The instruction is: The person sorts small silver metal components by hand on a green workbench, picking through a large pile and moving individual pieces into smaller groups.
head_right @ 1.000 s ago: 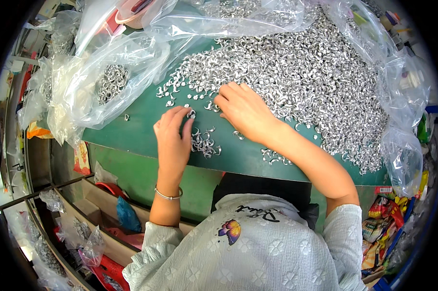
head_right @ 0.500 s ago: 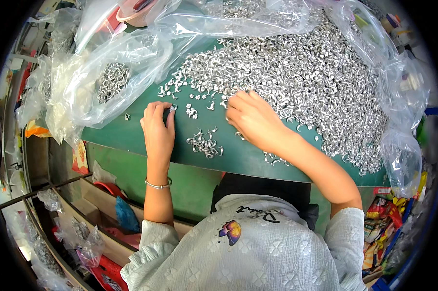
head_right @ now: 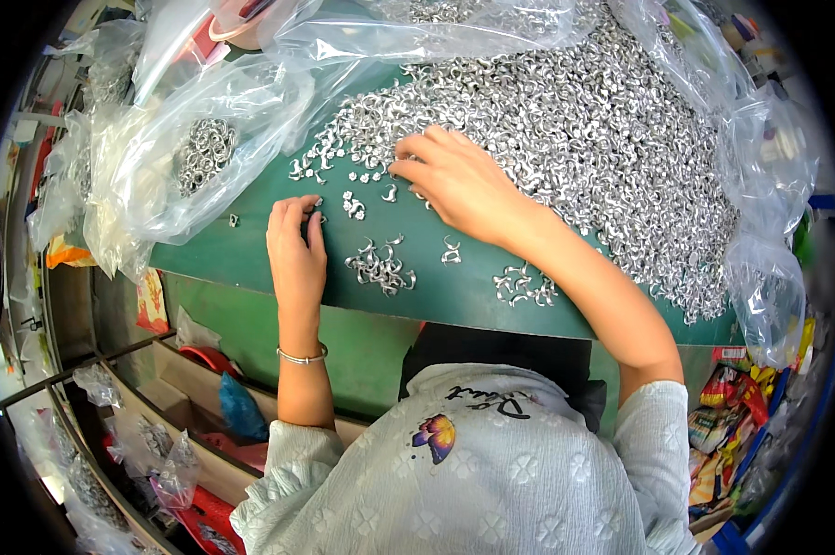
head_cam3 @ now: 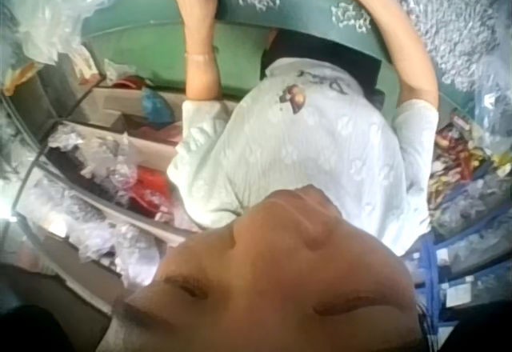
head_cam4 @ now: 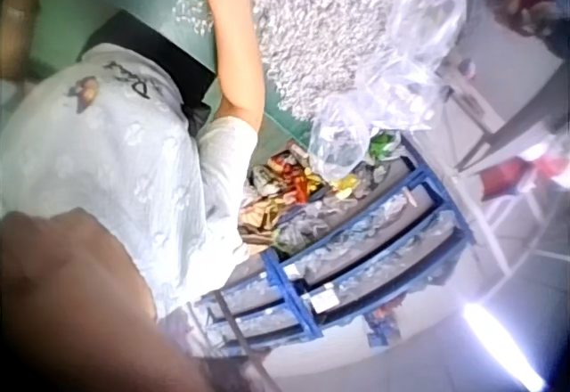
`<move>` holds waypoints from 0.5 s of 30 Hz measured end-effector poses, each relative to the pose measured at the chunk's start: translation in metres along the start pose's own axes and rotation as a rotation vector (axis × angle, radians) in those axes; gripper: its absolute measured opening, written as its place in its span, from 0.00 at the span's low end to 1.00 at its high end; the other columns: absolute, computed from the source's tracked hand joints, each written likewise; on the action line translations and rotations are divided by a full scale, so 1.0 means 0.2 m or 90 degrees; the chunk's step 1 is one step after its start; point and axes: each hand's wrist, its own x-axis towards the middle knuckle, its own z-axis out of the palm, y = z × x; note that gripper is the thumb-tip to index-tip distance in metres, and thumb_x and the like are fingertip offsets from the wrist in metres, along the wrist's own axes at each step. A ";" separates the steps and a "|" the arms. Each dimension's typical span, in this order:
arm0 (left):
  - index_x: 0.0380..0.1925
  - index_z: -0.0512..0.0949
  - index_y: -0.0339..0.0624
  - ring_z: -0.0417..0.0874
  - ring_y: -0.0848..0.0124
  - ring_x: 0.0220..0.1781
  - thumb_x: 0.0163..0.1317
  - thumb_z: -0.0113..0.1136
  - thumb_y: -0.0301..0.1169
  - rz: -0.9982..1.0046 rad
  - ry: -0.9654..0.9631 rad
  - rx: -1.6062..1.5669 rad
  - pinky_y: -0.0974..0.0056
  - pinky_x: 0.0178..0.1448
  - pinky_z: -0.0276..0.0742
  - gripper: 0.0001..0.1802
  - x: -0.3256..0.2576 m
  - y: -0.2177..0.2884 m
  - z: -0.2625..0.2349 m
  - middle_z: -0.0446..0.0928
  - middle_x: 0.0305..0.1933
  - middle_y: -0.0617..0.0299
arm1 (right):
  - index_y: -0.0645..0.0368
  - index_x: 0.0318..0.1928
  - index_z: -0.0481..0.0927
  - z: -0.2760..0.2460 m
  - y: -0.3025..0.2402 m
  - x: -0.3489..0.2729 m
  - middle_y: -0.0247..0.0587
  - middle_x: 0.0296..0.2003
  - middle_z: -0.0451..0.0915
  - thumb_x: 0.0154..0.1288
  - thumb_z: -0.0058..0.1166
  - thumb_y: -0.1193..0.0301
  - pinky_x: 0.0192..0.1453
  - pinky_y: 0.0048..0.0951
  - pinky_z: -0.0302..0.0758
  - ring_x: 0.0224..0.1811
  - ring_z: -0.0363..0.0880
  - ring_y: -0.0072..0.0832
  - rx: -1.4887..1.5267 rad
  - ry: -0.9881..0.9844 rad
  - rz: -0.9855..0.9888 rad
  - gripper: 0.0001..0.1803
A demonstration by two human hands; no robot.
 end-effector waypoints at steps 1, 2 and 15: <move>0.46 0.76 0.38 0.76 0.57 0.47 0.60 0.59 0.21 -0.017 -0.023 -0.034 0.57 0.51 0.67 0.13 0.00 -0.02 0.00 0.75 0.43 0.55 | 0.62 0.36 0.81 0.02 0.00 0.01 0.40 0.47 0.76 0.57 0.56 0.76 0.54 0.36 0.70 0.51 0.72 0.38 -0.043 -0.006 -0.026 0.06; 0.46 0.77 0.38 0.75 0.57 0.47 0.60 0.59 0.21 -0.032 -0.016 -0.049 0.57 0.51 0.67 0.13 -0.01 -0.02 0.00 0.75 0.43 0.55 | 0.62 0.37 0.81 0.02 0.00 0.00 0.39 0.47 0.76 0.57 0.56 0.76 0.55 0.36 0.69 0.52 0.71 0.37 -0.056 -0.037 -0.024 0.07; 0.39 0.77 0.34 0.75 0.55 0.44 0.58 0.59 0.18 0.020 -0.022 -0.066 0.58 0.49 0.71 0.08 -0.06 0.01 -0.07 0.74 0.40 0.52 | 0.60 0.38 0.81 -0.12 -0.06 -0.18 0.39 0.39 0.75 0.56 0.60 0.74 0.53 0.36 0.70 0.46 0.73 0.37 -0.022 -0.100 0.072 0.08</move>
